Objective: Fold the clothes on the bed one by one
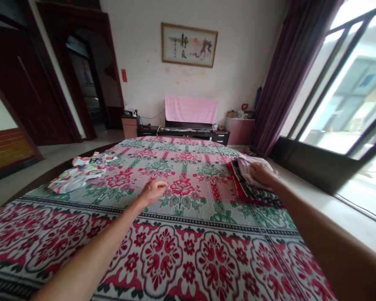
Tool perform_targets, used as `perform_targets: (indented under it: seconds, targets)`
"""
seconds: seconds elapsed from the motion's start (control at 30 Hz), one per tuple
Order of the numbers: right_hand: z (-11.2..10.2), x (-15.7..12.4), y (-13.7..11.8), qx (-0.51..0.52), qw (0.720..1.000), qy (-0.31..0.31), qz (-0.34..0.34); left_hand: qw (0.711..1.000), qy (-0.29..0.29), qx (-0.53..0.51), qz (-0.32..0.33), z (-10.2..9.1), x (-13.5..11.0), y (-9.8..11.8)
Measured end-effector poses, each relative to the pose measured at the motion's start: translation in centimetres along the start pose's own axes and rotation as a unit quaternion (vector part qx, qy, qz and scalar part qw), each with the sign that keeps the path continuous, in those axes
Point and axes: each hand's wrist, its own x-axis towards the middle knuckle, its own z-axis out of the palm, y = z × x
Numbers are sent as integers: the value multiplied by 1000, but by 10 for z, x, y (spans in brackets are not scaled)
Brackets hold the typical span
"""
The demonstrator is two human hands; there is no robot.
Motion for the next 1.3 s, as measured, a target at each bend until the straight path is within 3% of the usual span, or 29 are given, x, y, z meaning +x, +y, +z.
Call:
perform_targets:
  seconds: [0.07,0.17,0.27,0.33,0.47,0.57,0.73,0.8,0.9,0.97,1.07,1.13,1.3]
  targets:
    - [0,-3,-24,-23,1000,13,-6,997,58,53,-11,-19,-6,-22]
    - [17,-16,-75,-32,995,46,-84,987,129,96,3,-35,-15,-40]
    - [56,-37,-129,7,980,10,-200,984,155,77,30,-38,-22,-44]
    - [86,-50,-159,39,970,-27,-238,985,156,61,34,-38,-24,-44]
    - [133,-65,-194,101,964,-90,-229,984,165,61,37,-38,-25,-46]
    - [150,-65,-199,137,969,-97,-184,983,168,58,39,-36,-25,-48]
    - [154,-63,-192,162,972,-90,-146,982,172,82,1,-38,-18,-52]
    - [153,-64,-190,165,971,-95,-145,973,197,117,-28,-54,-13,-57]
    - [152,-65,-191,164,971,-99,-144,946,268,170,-63,-100,-12,-74]
    - [152,-65,-192,166,971,-96,-141,893,341,271,-113,-134,-17,-91]
    - [153,-64,-193,171,971,-90,-137,845,368,323,-217,-175,-29,-122]
    - [153,-63,-193,180,969,-86,-143,856,330,313,-245,-189,-37,-141]
    - [152,-64,-192,199,964,-79,-160,868,309,339,-190,-197,-48,-165]
